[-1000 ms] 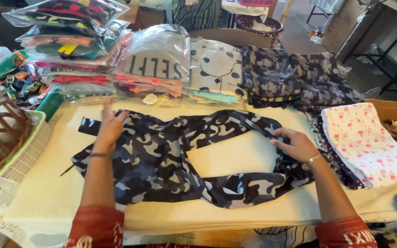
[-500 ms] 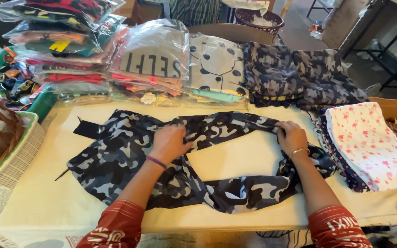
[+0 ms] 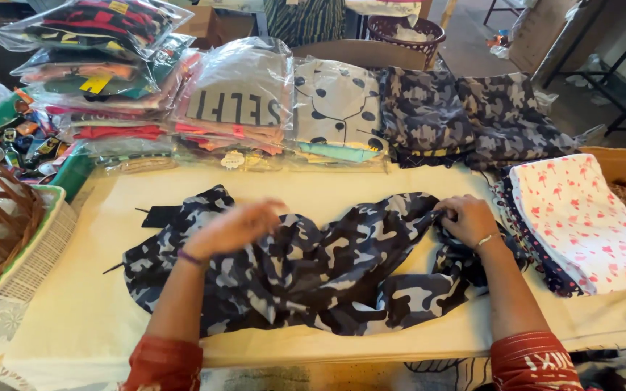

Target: Folding various items of clothing, including a pink patterned garment and camo-patterned leggings on a table.

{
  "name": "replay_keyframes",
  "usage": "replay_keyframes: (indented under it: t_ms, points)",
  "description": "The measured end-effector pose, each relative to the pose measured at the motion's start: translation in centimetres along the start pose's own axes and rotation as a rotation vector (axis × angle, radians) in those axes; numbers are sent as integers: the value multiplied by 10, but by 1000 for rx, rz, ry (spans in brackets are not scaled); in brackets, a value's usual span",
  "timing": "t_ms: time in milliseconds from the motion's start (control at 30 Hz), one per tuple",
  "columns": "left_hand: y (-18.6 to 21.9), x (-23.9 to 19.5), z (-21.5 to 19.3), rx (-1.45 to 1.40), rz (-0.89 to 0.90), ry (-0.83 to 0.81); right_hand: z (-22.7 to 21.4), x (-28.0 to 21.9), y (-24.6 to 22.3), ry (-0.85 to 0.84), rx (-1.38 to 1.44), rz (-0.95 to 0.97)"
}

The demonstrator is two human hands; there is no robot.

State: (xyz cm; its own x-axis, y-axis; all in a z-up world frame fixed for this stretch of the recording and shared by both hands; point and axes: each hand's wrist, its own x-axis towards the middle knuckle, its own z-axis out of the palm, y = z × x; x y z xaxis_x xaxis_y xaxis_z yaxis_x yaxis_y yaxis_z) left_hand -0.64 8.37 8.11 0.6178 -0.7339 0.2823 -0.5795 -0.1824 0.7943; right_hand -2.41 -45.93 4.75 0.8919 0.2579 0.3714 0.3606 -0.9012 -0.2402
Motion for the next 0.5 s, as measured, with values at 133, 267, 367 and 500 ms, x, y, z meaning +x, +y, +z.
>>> replay_keyframes:
  t_ms: [133, 267, 367, 500]
  points:
    - [-34, 4, -44, 760, -565, 470, -2, -2, -8, 81, -158, 45]
    - [-54, -17, -67, 836, -991, 565, -6, -3, -13, 299, -46, 240]
    - [-79, -24, -73, 686, -1059, 442, 6, -1, 3, 285, 206, 485]
    - [-70, -29, -69, 569, -879, 553, 43, 3, 44, 301, 657, 374]
